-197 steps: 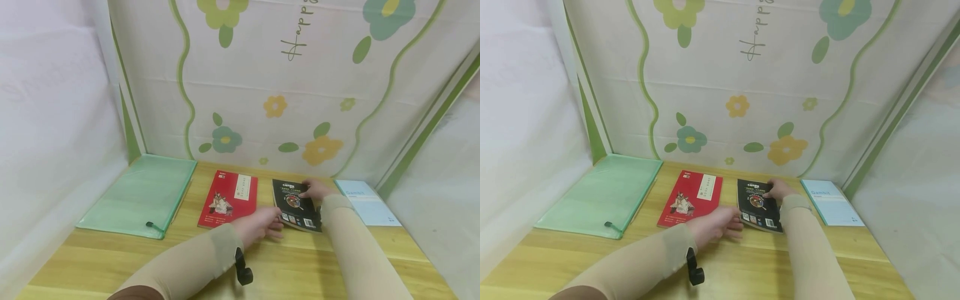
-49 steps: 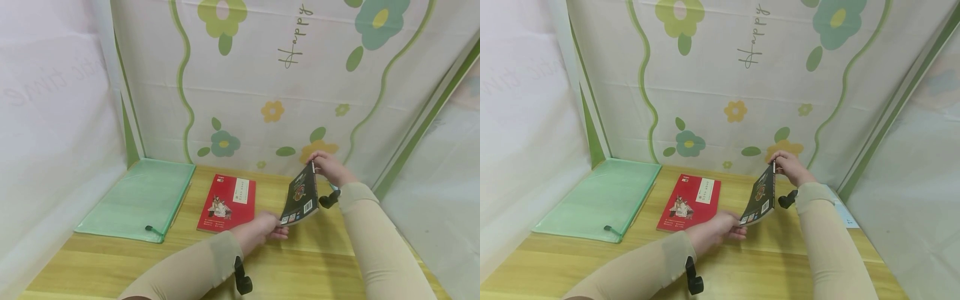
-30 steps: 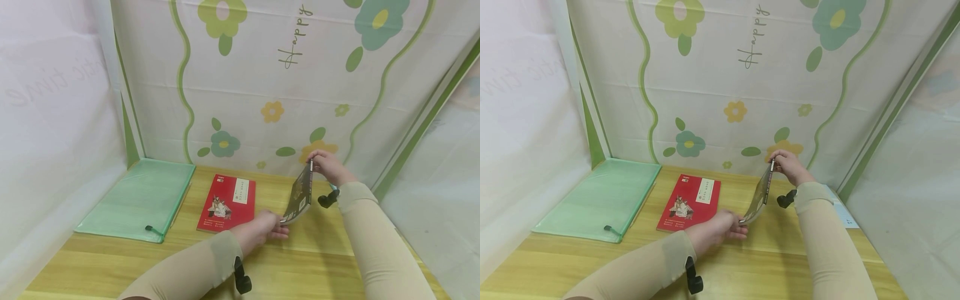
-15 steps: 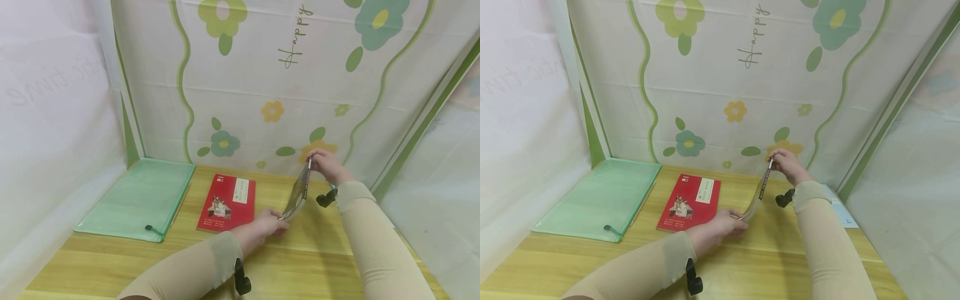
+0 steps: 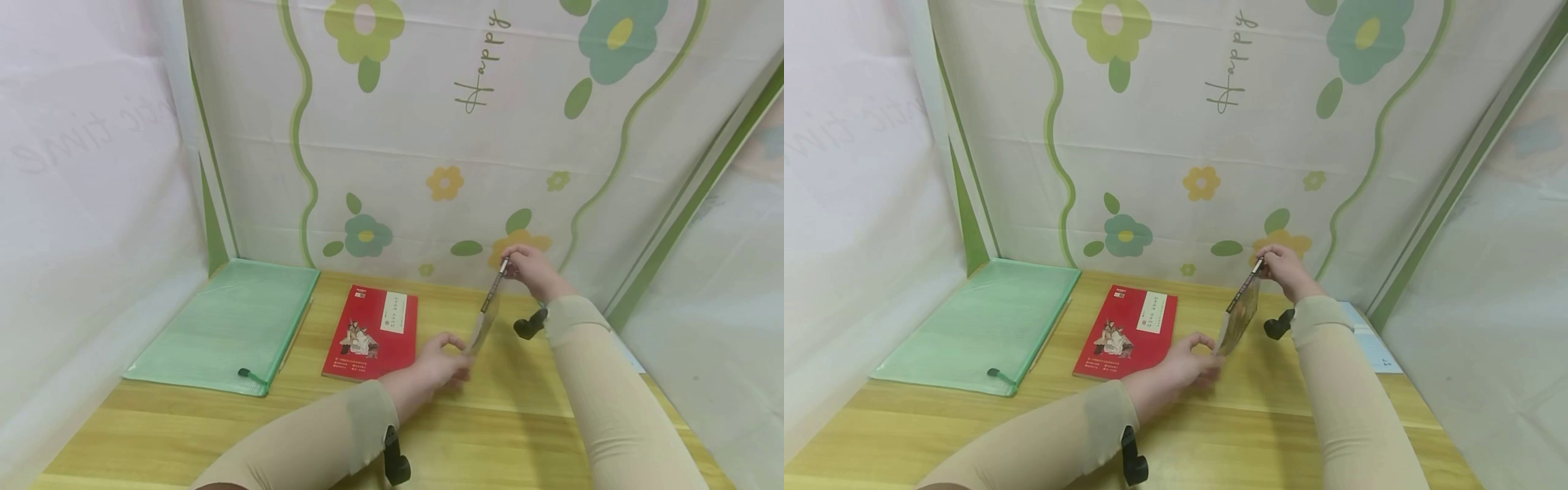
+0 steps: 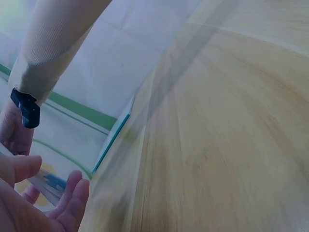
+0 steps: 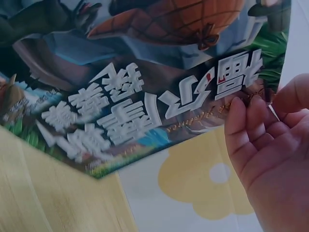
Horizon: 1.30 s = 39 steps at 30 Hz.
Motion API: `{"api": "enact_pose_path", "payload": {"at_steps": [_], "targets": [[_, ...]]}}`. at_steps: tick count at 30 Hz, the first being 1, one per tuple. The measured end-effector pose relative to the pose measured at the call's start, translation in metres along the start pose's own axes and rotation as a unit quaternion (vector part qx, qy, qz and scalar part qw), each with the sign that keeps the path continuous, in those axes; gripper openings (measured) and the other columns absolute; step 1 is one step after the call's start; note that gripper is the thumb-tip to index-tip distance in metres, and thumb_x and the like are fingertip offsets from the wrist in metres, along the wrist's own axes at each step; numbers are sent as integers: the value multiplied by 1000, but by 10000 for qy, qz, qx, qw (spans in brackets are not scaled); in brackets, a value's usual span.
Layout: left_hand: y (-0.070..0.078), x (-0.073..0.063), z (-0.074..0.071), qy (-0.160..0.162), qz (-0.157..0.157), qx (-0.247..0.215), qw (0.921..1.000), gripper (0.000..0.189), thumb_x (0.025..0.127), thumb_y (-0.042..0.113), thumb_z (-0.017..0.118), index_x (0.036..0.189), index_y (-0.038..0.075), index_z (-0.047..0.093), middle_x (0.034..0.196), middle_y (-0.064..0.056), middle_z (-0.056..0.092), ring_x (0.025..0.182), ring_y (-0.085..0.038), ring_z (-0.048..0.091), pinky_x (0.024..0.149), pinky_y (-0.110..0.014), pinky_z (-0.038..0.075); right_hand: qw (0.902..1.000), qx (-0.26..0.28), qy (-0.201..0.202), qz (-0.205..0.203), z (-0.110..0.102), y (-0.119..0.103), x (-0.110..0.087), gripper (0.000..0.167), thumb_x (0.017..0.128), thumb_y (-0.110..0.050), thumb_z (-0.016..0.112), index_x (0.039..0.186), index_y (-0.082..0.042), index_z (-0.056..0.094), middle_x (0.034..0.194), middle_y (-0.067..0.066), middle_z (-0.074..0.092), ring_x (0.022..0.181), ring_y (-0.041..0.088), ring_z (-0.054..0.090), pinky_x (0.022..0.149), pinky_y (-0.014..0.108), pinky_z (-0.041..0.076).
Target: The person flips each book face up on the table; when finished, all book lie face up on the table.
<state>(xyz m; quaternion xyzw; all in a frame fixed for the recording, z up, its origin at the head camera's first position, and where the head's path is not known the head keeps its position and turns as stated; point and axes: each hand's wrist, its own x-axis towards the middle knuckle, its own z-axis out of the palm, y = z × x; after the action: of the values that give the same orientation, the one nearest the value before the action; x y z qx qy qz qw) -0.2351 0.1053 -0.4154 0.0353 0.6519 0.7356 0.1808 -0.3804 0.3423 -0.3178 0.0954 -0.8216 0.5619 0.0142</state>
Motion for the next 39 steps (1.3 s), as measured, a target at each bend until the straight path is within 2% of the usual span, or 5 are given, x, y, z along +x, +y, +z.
{"api": "enact_pose_path", "payload": {"at_steps": [11,18,28,34,39], "targets": [[-2,2,-1,349,259,106,9990,12,89,13,74,92,7,65,79,-4,66,69,-15,61,56,-29,53,9998,64,205,48,-2,3,-2,18,102,-8,40,106,3,54,89,2,58,74,13,57,76,25,54],[-5,2,-2,312,220,226,9990,16,87,15,76,99,7,69,82,-4,68,64,-25,64,56,-36,56,9996,48,273,105,2,3,0,18,102,-6,41,110,4,54,89,4,58,76,15,60,76,24,55],[-12,4,3,120,163,-65,9998,20,88,9,72,105,1,71,79,-8,71,71,-19,68,63,-39,60,9996,-147,147,200,9,8,6,35,96,3,44,129,17,45,88,4,59,74,12,60,73,22,55],[-12,2,4,22,130,-208,9997,16,88,6,68,101,-2,70,78,-12,72,69,-22,70,63,-38,60,9993,-352,47,141,14,9,8,34,97,2,49,127,18,48,91,6,61,74,12,61,72,24,56],[-13,2,6,-58,33,-382,9992,20,88,4,65,107,-3,65,81,-14,72,73,-25,72,65,-38,61,9992,-356,-174,73,21,6,8,31,97,2,51,124,18,49,84,10,62,68,15,60,61,29,55]]}}
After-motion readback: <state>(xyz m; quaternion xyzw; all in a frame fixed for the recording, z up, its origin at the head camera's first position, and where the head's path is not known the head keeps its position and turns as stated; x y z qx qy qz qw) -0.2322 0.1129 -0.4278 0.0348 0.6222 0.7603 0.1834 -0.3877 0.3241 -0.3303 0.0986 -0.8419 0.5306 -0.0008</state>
